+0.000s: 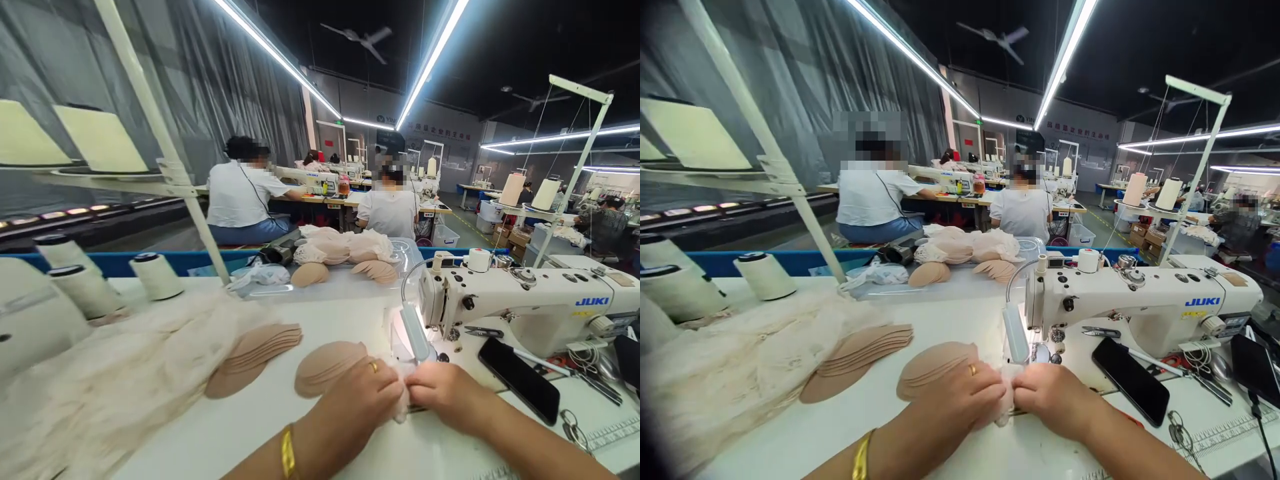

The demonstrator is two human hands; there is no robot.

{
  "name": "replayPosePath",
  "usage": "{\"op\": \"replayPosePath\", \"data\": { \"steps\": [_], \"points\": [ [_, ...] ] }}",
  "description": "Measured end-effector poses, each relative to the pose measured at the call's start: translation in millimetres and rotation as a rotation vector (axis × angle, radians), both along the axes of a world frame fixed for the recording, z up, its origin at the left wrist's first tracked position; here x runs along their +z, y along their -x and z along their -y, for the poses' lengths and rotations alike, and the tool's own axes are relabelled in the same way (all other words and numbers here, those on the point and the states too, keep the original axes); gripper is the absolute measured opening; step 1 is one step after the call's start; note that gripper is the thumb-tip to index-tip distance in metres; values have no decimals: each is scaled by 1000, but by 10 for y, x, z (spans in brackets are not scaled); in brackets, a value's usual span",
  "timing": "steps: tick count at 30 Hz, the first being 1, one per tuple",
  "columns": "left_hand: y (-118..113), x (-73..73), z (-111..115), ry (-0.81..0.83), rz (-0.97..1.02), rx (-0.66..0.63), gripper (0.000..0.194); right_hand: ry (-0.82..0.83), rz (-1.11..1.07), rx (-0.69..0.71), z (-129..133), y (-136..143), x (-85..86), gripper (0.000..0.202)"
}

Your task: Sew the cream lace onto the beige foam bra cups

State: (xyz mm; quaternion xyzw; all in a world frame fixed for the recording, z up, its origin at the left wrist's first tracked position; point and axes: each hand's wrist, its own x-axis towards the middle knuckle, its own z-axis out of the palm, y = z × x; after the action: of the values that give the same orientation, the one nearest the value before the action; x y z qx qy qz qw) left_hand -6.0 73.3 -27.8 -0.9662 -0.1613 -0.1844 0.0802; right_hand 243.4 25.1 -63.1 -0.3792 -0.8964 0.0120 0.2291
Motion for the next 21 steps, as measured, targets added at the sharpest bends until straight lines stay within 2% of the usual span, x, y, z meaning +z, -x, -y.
{"op": "replayPosePath", "data": {
  "steps": [3,6,12,21],
  "points": [
    [-185,-135,-97,-12,-1,-2,28,-82,-43,-7,13,-109,28,29],
    [-181,-212,-111,44,73,-19,28,-139,-19,-52,51,-176,16,32],
    [-150,-174,-67,106,126,-72,30,-64,59,-99,99,-191,130,32],
    [-226,-170,-59,5,126,-17,31,-48,41,-133,98,-187,159,30]
  ]
}}
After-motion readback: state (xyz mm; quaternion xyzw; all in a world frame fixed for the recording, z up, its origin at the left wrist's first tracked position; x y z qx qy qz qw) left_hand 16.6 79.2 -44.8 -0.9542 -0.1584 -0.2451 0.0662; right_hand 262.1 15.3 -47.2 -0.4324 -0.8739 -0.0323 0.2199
